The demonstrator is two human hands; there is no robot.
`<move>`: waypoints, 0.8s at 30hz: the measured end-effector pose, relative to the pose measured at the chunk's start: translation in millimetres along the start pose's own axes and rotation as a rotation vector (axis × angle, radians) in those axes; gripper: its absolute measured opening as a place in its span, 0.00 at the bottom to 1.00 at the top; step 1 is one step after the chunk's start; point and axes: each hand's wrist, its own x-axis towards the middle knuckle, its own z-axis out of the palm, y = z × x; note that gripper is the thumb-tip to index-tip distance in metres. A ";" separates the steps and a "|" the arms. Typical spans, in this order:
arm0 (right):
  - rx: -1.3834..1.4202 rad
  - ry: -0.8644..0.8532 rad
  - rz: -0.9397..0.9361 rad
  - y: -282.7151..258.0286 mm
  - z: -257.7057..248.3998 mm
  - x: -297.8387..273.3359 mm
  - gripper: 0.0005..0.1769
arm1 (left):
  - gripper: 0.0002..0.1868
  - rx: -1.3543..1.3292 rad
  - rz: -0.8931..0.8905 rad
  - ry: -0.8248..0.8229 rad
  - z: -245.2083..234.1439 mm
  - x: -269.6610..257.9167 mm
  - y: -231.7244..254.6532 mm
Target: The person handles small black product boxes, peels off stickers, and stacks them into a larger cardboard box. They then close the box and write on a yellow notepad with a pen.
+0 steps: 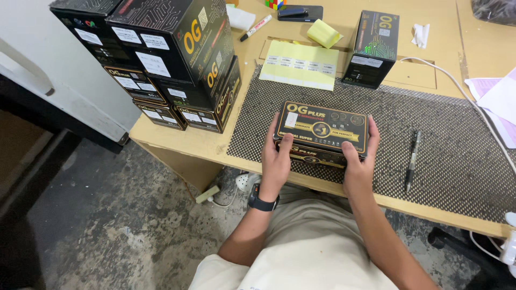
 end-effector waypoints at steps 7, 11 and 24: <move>-0.120 -0.064 -0.052 -59.8 5.0 -21.9 0.50 | 0.40 -0.035 -0.024 -0.036 0.1 -0.4 16.5; -0.388 -0.227 -0.227 -67.8 -21.0 -13.4 0.71 | 0.37 -0.160 0.030 -0.115 4.8 11.5 15.7; -0.305 0.091 -0.459 -99.2 -78.6 -41.6 0.60 | 0.32 -0.326 0.110 -0.452 91.5 2.6 10.1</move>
